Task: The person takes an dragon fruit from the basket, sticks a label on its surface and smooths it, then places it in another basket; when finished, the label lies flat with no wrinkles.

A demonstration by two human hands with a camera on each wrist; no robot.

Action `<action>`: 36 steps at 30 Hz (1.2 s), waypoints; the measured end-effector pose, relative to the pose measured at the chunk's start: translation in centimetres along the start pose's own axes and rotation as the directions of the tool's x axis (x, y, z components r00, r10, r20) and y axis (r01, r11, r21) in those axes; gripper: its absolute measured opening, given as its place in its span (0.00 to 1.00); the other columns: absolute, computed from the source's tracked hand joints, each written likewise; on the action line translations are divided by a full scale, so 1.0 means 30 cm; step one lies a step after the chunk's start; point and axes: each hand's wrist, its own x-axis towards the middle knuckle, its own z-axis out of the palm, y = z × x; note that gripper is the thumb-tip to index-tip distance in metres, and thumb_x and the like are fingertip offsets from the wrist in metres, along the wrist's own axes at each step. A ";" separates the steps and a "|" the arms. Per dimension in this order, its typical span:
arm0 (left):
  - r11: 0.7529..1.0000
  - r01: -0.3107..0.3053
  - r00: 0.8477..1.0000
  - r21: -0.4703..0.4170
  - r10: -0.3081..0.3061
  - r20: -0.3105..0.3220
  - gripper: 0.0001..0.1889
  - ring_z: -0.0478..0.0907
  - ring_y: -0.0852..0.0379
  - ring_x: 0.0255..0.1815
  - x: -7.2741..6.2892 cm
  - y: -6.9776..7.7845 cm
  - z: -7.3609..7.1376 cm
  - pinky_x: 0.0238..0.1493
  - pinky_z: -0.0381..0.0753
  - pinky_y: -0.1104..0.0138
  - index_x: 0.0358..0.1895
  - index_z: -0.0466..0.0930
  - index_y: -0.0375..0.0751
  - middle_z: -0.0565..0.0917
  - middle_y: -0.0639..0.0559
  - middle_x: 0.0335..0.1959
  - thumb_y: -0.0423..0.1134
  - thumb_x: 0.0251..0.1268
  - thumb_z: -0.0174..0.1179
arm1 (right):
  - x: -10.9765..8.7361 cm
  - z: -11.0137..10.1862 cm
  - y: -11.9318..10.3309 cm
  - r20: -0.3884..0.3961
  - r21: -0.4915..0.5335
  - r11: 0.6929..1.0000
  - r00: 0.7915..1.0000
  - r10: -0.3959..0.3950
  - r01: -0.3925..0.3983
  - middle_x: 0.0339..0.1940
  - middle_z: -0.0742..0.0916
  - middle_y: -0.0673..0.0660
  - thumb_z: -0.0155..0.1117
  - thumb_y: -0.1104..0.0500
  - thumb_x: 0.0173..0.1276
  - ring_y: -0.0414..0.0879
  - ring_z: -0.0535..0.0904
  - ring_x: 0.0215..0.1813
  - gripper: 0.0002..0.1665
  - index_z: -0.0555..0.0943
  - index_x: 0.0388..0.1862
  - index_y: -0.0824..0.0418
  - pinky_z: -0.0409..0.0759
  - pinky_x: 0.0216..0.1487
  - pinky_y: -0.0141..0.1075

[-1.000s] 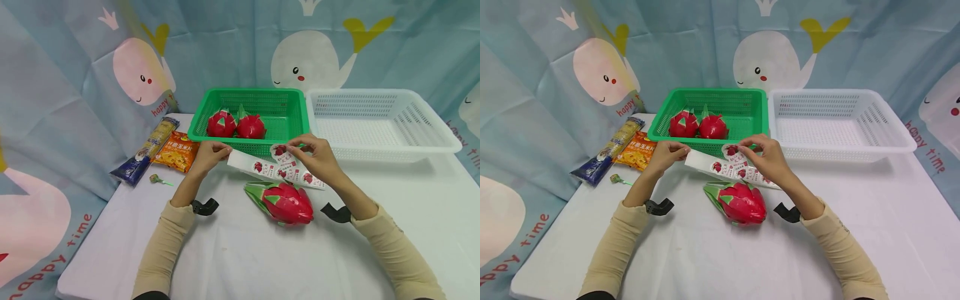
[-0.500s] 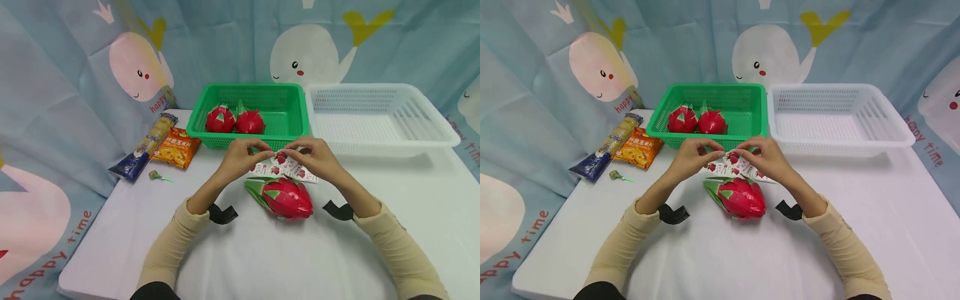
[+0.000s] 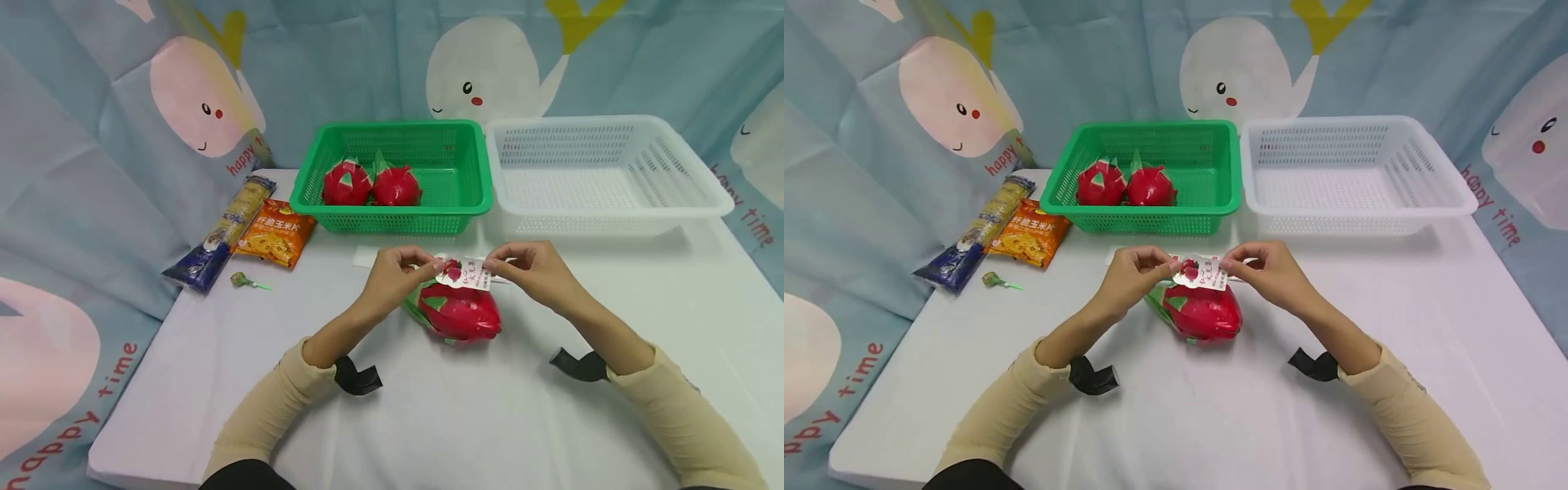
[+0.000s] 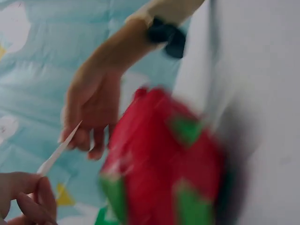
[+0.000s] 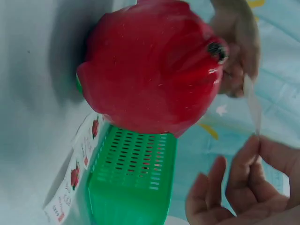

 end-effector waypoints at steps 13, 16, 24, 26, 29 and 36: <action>0.999 0.048 0.999 -0.012 -0.048 0.019 0.08 0.64 0.65 0.11 -0.119 -0.080 0.120 0.13 0.61 0.74 0.26 0.82 0.33 0.79 0.36 0.16 0.36 0.55 0.63 | -0.032 -0.006 0.072 0.217 -0.116 0.993 0.976 0.010 0.016 0.33 0.79 0.54 0.57 0.61 0.65 0.43 0.74 0.37 0.05 0.78 0.30 0.59 0.75 0.36 0.32; 0.994 0.014 1.000 0.112 -0.014 -0.004 0.08 0.65 0.66 0.12 -0.116 -0.094 0.130 0.14 0.58 0.75 0.25 0.84 0.37 0.77 0.40 0.12 0.39 0.54 0.64 | -0.027 -0.003 0.089 0.209 -0.123 0.992 0.978 0.016 0.010 0.35 0.80 0.53 0.57 0.61 0.65 0.41 0.73 0.43 0.05 0.78 0.30 0.58 0.76 0.39 0.33; 0.800 -0.262 0.929 0.540 0.361 -0.083 0.10 0.67 0.69 0.17 -0.116 -0.078 0.123 0.16 0.62 0.77 0.16 0.76 0.49 0.72 0.62 0.11 0.40 0.48 0.67 | -0.050 0.014 0.105 0.080 -0.092 0.995 0.997 -0.017 0.025 0.40 0.81 0.57 0.58 0.62 0.65 0.51 0.79 0.47 0.04 0.74 0.35 0.63 0.78 0.40 0.29; 0.714 -0.370 0.871 0.594 0.490 -0.046 0.06 0.72 0.66 0.28 -0.110 -0.074 0.126 0.26 0.70 0.76 0.22 0.80 0.49 0.77 0.60 0.20 0.41 0.48 0.68 | -0.058 0.016 0.105 0.046 -0.055 0.997 0.998 -0.050 0.053 0.43 0.80 0.60 0.59 0.64 0.64 0.52 0.78 0.51 0.04 0.74 0.36 0.63 0.80 0.44 0.32; 0.597 -0.490 0.807 0.635 0.586 0.072 0.12 0.73 0.57 0.49 -0.097 -0.073 0.134 0.46 0.77 0.69 0.37 0.86 0.49 0.81 0.54 0.40 0.46 0.48 0.70 | -0.061 0.027 0.110 0.076 0.005 0.995 0.992 -0.103 0.103 0.50 0.76 0.61 0.64 0.63 0.60 0.51 0.72 0.57 0.07 0.77 0.36 0.61 0.79 0.51 0.41; 0.623 -0.510 0.839 0.593 0.514 0.182 0.21 0.72 0.58 0.58 -0.084 -0.108 0.112 0.48 0.79 0.67 0.49 0.82 0.53 0.78 0.54 0.53 0.47 0.48 0.69 | -0.036 0.043 0.178 0.235 0.200 0.974 0.971 0.055 -0.103 0.53 0.75 0.56 0.66 0.59 0.58 0.48 0.68 0.59 0.07 0.76 0.30 0.58 0.73 0.54 0.42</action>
